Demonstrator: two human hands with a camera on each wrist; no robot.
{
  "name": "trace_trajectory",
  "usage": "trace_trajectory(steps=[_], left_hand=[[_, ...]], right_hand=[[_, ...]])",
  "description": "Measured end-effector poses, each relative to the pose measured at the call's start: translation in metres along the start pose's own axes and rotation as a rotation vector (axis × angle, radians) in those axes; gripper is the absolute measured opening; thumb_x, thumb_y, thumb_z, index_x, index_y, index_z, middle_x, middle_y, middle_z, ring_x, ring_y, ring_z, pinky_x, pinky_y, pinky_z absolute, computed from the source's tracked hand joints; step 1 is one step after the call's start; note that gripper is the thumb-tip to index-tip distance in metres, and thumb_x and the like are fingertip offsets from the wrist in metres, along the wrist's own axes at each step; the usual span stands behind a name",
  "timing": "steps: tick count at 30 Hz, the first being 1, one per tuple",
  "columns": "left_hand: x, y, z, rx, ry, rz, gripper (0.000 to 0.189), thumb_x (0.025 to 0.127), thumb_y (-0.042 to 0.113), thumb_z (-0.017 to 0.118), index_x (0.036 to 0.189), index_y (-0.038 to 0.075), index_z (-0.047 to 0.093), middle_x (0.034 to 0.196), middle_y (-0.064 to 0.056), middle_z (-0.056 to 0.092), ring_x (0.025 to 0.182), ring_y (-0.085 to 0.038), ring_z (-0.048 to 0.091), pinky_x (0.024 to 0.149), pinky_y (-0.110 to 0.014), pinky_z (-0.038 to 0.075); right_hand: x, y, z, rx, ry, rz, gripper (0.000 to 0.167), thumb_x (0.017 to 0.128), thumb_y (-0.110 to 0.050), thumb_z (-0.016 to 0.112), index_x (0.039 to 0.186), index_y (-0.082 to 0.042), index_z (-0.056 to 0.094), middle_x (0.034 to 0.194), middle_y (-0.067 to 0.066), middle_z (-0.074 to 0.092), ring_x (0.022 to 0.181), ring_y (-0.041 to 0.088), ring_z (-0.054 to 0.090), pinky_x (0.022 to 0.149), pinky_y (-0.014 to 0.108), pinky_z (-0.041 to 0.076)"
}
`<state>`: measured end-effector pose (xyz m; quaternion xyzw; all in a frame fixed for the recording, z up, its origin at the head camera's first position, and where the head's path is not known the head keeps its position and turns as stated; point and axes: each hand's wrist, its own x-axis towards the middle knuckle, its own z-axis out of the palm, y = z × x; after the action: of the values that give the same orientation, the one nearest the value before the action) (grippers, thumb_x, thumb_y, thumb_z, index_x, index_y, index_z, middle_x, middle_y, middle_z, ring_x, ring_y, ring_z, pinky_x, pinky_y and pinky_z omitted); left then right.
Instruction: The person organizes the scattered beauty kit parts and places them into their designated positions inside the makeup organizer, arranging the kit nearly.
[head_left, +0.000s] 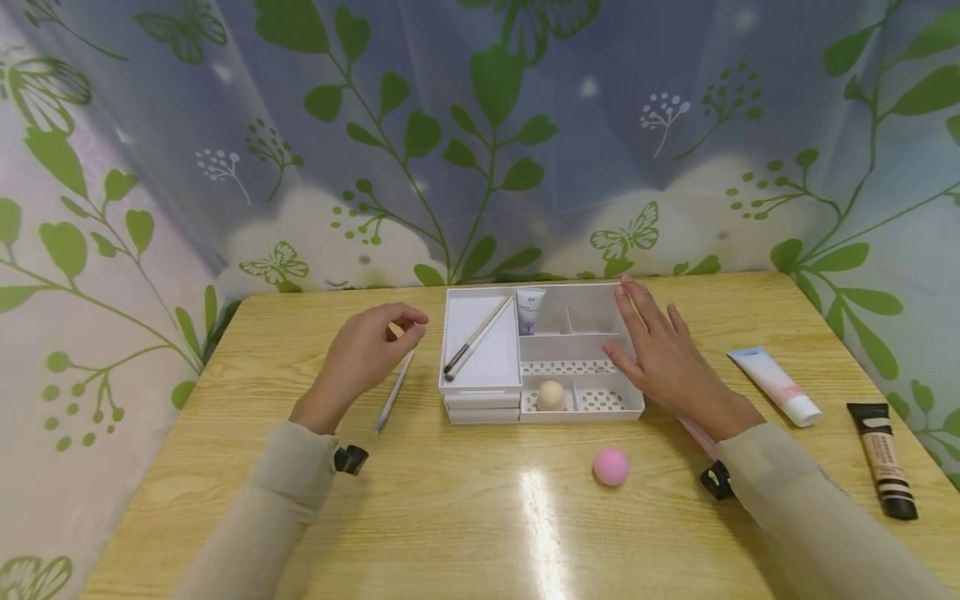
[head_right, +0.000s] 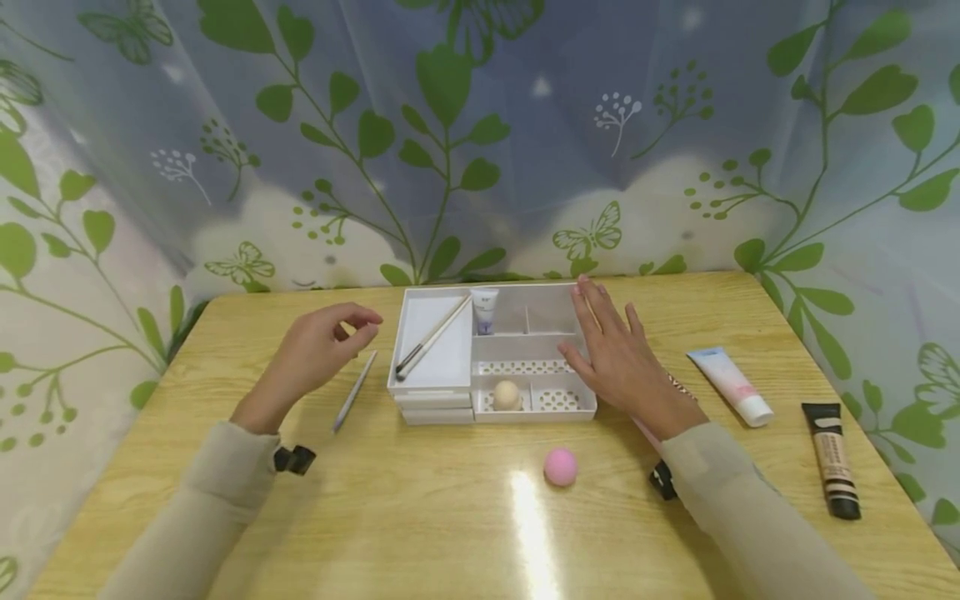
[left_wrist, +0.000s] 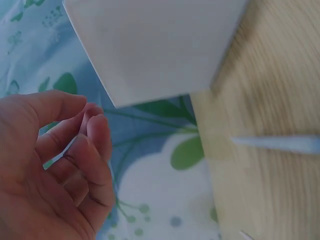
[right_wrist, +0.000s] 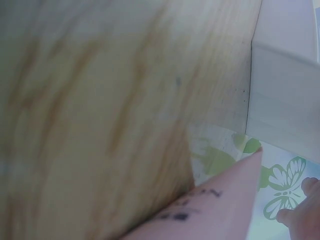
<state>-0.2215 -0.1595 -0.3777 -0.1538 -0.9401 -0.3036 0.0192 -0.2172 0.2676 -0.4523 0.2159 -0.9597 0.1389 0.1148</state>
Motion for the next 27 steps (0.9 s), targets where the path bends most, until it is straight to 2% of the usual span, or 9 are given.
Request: trace_trajectory(steps=[5,10,13,17,27], left_hand=[[-0.003,-0.025,-0.002,-0.011,-0.010,-0.047,0.024,0.110,0.024,0.066,0.129,0.013,0.078,0.114,-0.007,0.078,0.078,-0.019,0.066,0.064,-0.033,0.051],[-0.009,-0.051,-0.003,-0.038,-0.037,-0.094,0.027,0.112,0.022,0.062,0.132,0.008,0.075,0.117,-0.012,0.075,0.081,-0.023,0.069,0.063,-0.035,0.056],[-0.012,-0.063,-0.004,-0.017,-0.039,-0.105,0.029,0.112,0.021,0.061,0.133,0.005,0.074,0.117,-0.013,0.075,0.089,-0.027,0.072,0.072,-0.040,0.059],[-0.015,-0.074,-0.005,0.025,-0.030,-0.121,0.030,0.111,0.021,0.061,0.133,0.005,0.074,0.117,-0.012,0.076,0.100,-0.030,0.070,0.084,-0.045,0.057],[-0.024,-0.098,-0.011,0.046,-0.054,-0.161,0.030,0.111,0.022,0.062,0.132,0.004,0.073,0.120,-0.015,0.075,0.106,-0.034,0.070,0.089,-0.052,0.059]], right_hand=[[0.000,0.001,0.001,0.004,0.000,0.000,0.086,0.114,-0.037,0.057,0.175,-0.004,0.007,0.184,0.015,0.006,0.168,0.044,0.016,0.125,0.081,0.021],[0.000,0.001,0.001,0.000,0.008,-0.005,0.086,0.113,-0.036,0.058,0.175,-0.003,0.008,0.184,0.016,0.007,0.167,0.044,0.018,0.124,0.082,0.021],[0.000,0.000,0.000,0.002,0.010,-0.005,0.086,0.113,-0.036,0.058,0.175,-0.003,0.009,0.184,0.016,0.007,0.167,0.044,0.018,0.124,0.082,0.021],[0.000,0.000,0.000,0.007,0.009,-0.004,0.086,0.113,-0.036,0.057,0.175,-0.003,0.008,0.184,0.016,0.007,0.167,0.044,0.017,0.124,0.082,0.020],[0.000,0.000,0.000,0.013,0.000,0.003,0.085,0.114,-0.037,0.056,0.175,-0.003,0.008,0.184,0.016,0.006,0.167,0.044,0.017,0.125,0.082,0.019]])
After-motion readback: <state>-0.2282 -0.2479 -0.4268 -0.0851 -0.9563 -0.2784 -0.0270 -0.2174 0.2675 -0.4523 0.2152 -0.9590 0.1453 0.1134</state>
